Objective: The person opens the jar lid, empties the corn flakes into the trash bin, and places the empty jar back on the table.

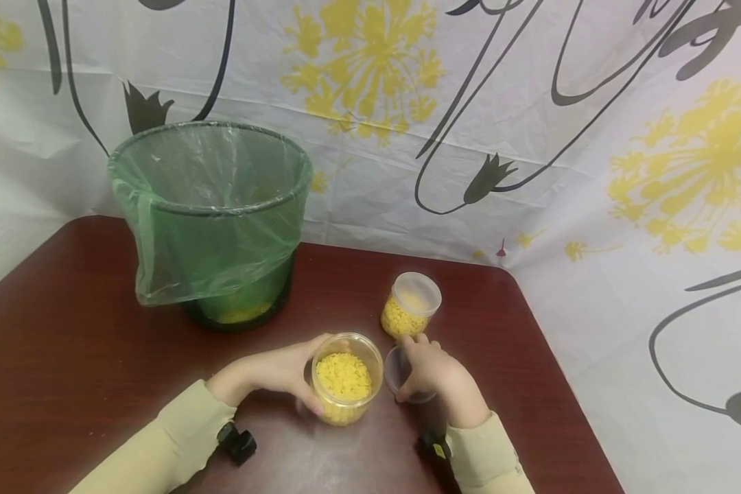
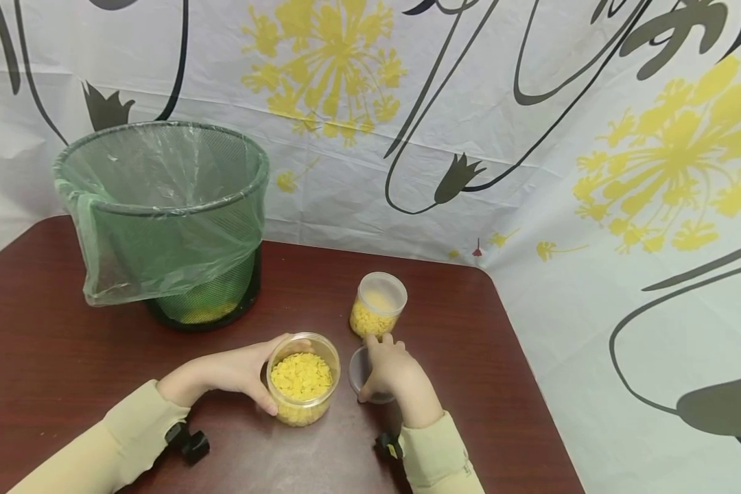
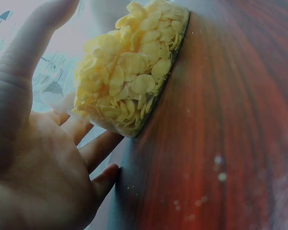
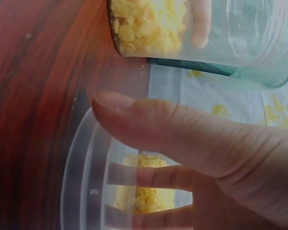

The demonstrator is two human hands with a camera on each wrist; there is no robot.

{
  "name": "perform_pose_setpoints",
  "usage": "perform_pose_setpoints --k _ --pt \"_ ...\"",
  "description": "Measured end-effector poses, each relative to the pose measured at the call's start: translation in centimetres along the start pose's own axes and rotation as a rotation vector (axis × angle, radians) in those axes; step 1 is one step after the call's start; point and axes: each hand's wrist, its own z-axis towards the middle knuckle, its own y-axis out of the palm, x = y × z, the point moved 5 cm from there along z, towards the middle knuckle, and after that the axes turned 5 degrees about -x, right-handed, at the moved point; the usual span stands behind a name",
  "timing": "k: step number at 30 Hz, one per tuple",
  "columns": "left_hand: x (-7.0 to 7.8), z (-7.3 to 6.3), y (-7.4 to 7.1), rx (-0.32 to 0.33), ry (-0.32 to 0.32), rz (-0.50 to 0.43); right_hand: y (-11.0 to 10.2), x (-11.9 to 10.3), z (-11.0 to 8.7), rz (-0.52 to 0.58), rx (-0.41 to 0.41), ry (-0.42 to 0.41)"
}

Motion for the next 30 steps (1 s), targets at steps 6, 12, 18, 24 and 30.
perform_pose_setpoints --k 6,12,18,24,30 --pt "-0.1 -0.2 0.3 -0.003 -0.063 -0.076 0.2 0.2 -0.2 0.007 0.017 -0.011" --pt "0.0 -0.2 0.5 0.02 -0.068 -0.07 0.4 0.5 -0.6 0.007 0.044 -0.033" --pt "0.2 -0.5 0.8 0.056 -0.046 -0.068 0.5 0.7 -1.0 0.032 0.061 -0.057" --pt "0.6 -0.9 0.7 0.105 -0.028 -0.026 0.6 0.9 -1.2 0.041 0.068 -0.061" --pt "0.9 -1.7 0.1 0.19 -0.011 0.163 0.4 1.0 -1.4 0.044 0.078 -0.069"
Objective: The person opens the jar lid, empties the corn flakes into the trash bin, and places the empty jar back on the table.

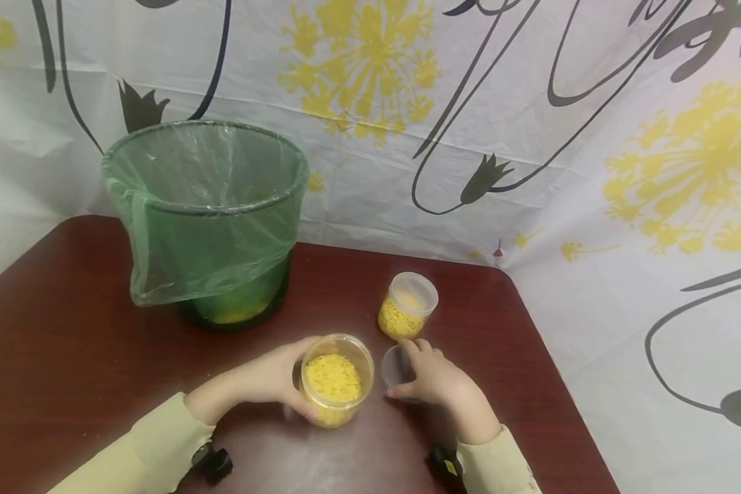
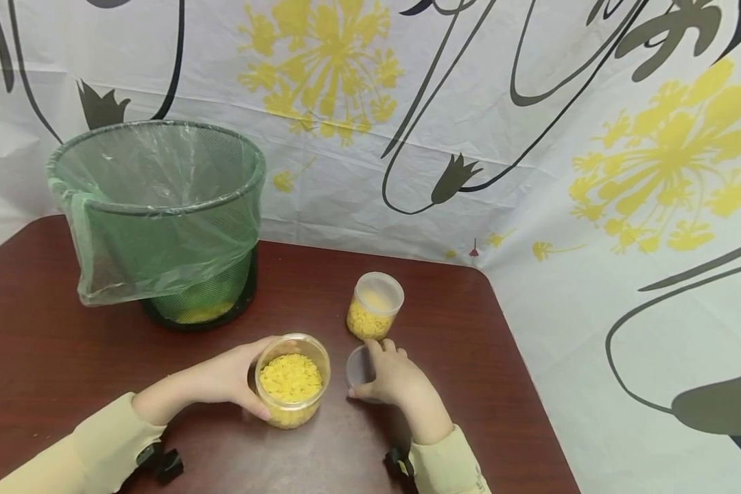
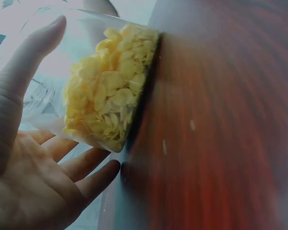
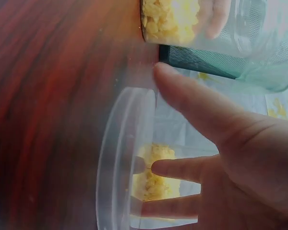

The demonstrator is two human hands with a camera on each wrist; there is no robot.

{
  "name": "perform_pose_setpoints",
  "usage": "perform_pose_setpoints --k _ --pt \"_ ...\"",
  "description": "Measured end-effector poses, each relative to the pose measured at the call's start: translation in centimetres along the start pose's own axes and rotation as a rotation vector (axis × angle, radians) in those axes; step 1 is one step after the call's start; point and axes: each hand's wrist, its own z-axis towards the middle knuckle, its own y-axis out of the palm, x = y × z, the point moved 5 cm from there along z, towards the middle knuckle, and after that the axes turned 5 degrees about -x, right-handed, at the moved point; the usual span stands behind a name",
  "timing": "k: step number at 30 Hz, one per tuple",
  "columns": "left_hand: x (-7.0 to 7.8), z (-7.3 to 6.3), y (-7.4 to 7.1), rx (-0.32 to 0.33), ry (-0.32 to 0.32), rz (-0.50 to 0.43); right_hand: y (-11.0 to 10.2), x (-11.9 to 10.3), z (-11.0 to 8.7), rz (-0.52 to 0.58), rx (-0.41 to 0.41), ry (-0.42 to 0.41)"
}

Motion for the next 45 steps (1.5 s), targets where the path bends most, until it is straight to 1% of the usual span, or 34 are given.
perform_pose_setpoints --k 3,4,8,10,11,13,17,20,22,25,30,33,35,40,45 --pt "-0.1 -0.4 -0.4 0.029 -0.003 0.033 -0.4 -0.1 0.1 -0.013 0.013 -0.004" --pt "-0.1 -0.6 -0.5 0.027 -0.01 0.006 -0.6 -0.1 0.1 -0.02 0.016 -0.006" --pt "0.0 -1.2 -1.0 0.038 -0.006 -0.003 -1.6 -0.7 0.1 -0.031 0.023 -0.024" --pt "0.1 -1.4 -1.1 0.042 -0.003 0.012 -2.1 -1.0 0.0 -0.033 0.038 -0.036" --pt "0.1 -1.5 -1.2 0.052 0.006 0.044 -2.4 -1.1 0.1 -0.03 0.048 -0.045" --pt "0.2 -1.8 -1.4 0.056 0.01 0.059 -2.9 -1.4 0.2 -0.023 0.082 -0.073" --pt "0.4 -2.4 -1.6 0.073 0.015 0.091 -4.2 -1.9 0.4 0.004 0.179 -0.112" --pt "0.7 -3.0 -2.0 0.098 0.017 0.121 -5.2 -2.5 0.5 0.025 0.248 -0.111" --pt "0.8 -3.4 -2.4 0.116 0.02 0.146 -5.9 -3.0 0.6 0.051 0.283 -0.109" --pt "1.0 -4.2 -3.1 0.151 0.015 0.181 -7.1 -4.0 0.5 0.104 0.342 -0.132" --pt "1.7 -5.3 -4.5 0.212 -0.026 0.226 -9.0 -5.5 0.6 0.209 0.489 -0.233" --pt "2.3 -5.8 -5.2 0.236 -0.024 0.257 -10.1 -6.2 0.7 0.289 0.572 -0.282" --pt "2.8 -6.1 -5.7 0.251 -0.012 0.281 -10.7 -6.7 0.8 0.334 0.611 -0.308" --pt "4.3 -6.9 -6.8 0.296 0.0 0.346 -12.1 -8.3 1.5 0.436 0.647 -0.39" --pt "6.1 -7.6 -7.3 0.313 0.006 0.392 -13.5 -9.8 2.1 0.49 0.653 -0.443"
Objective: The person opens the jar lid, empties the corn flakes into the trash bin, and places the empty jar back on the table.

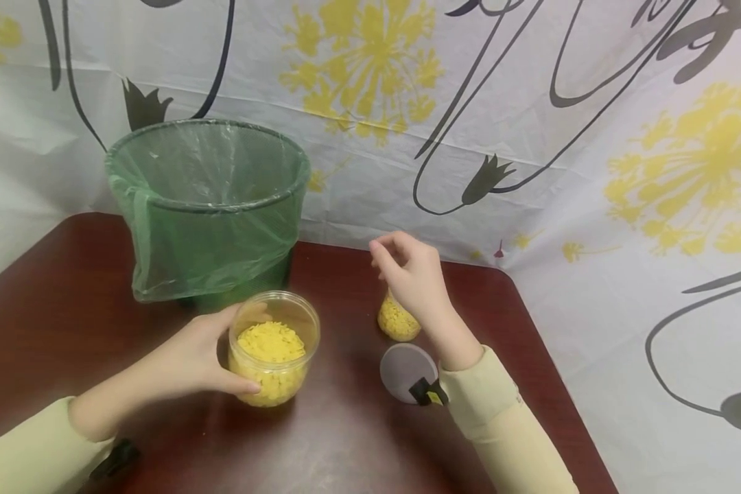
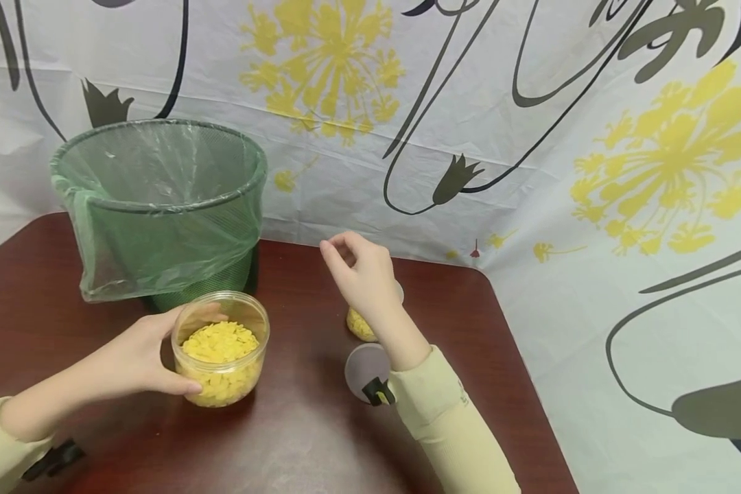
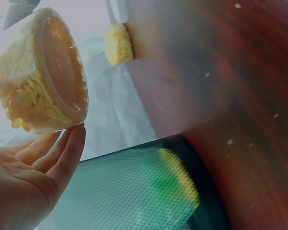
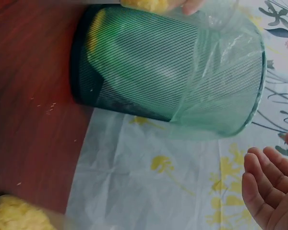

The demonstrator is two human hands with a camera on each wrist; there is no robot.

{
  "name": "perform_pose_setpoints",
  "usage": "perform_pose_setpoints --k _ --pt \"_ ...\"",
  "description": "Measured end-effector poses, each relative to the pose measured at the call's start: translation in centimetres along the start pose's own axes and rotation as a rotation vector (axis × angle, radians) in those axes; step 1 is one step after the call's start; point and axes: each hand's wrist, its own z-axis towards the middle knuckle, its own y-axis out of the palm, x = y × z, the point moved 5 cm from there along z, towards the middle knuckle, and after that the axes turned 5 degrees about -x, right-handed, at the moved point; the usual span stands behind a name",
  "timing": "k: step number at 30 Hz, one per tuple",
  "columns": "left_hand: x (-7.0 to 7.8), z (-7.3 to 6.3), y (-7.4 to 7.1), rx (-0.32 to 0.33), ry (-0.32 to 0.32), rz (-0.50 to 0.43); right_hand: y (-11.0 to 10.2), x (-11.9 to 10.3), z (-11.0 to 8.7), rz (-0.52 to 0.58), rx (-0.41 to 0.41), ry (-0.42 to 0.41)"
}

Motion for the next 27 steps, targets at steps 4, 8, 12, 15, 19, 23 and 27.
perform_pose_setpoints --k 4,8,12,15,19,23,27 --pt "1.3 -0.1 -0.9 0.009 0.01 0.024 0.1 -1.0 1.3 0.008 -0.021 0.009" --pt "2.5 -0.4 -1.9 0.024 0.027 0.043 0.5 -1.9 3.1 0.01 -0.044 0.021" --pt "3.6 -0.7 -3.1 0.064 0.052 0.071 1.0 -2.7 4.7 0.033 -0.088 0.054" --pt "4.0 -0.8 -4.1 0.107 0.065 0.085 1.6 -2.8 5.7 0.051 -0.133 0.095" --pt "4.6 -0.9 -5.5 0.165 0.077 0.098 2.1 -2.8 6.9 0.07 -0.164 0.149" --pt "5.1 -1.0 -6.9 0.216 0.088 0.116 2.3 -2.8 7.9 0.105 -0.178 0.192" --pt "5.3 -1.0 -8.1 0.238 0.065 0.121 2.6 -2.9 8.6 0.154 -0.201 0.234"
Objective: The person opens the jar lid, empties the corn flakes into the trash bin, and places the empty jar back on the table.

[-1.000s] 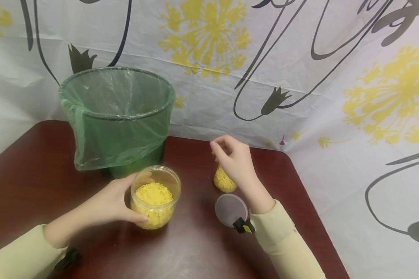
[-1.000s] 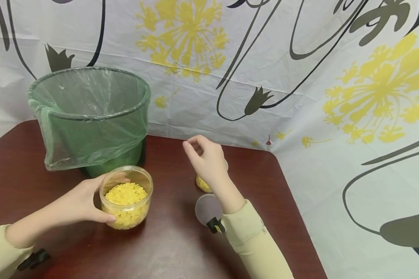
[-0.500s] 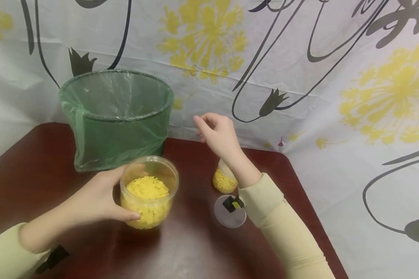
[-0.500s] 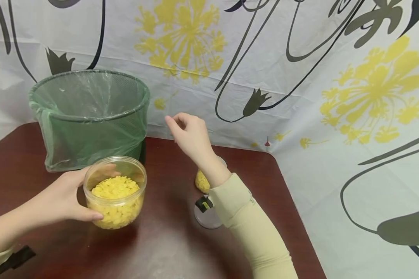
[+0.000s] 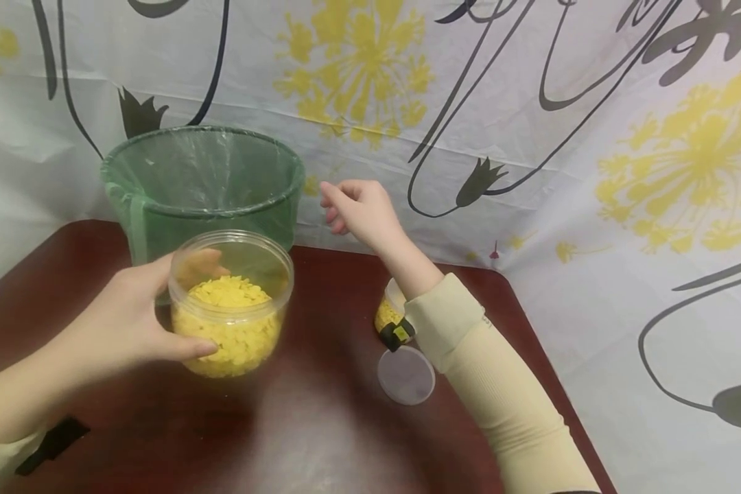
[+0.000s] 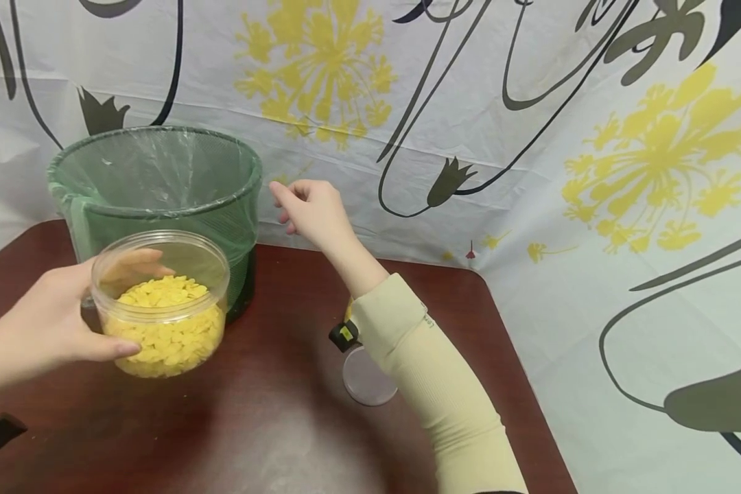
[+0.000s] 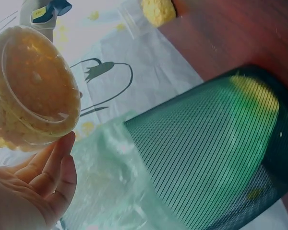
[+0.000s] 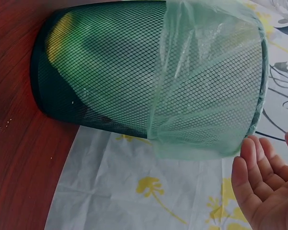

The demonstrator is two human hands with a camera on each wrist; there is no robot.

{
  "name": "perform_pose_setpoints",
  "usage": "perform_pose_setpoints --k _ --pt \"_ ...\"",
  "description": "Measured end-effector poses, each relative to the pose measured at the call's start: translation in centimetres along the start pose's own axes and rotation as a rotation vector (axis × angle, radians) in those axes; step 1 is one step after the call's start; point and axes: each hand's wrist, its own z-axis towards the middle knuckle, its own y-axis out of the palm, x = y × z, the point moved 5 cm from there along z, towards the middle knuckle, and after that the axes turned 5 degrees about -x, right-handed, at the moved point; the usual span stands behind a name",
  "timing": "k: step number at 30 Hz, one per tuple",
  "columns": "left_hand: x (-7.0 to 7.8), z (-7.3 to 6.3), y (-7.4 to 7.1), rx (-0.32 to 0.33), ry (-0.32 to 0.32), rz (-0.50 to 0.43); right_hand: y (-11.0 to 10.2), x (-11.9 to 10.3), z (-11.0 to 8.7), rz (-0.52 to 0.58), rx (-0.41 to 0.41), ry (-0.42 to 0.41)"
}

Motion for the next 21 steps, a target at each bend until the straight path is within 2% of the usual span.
perform_pose_setpoints --k 3,11,16,21 --pt "-0.2 0.1 -0.8 0.008 -0.048 0.014 0.3 -0.1 0.4 0.038 -0.027 0.039" --pt "-0.4 0.7 -3.0 0.063 -0.117 0.043 1.9 0.5 1.8 0.224 -0.128 0.188" --pt "-0.6 1.1 -4.3 0.084 -0.179 0.053 3.0 0.8 2.5 0.269 -0.18 0.236" --pt "-1.0 1.6 -5.6 0.105 -0.202 0.045 3.7 0.9 2.8 0.273 -0.221 0.264"
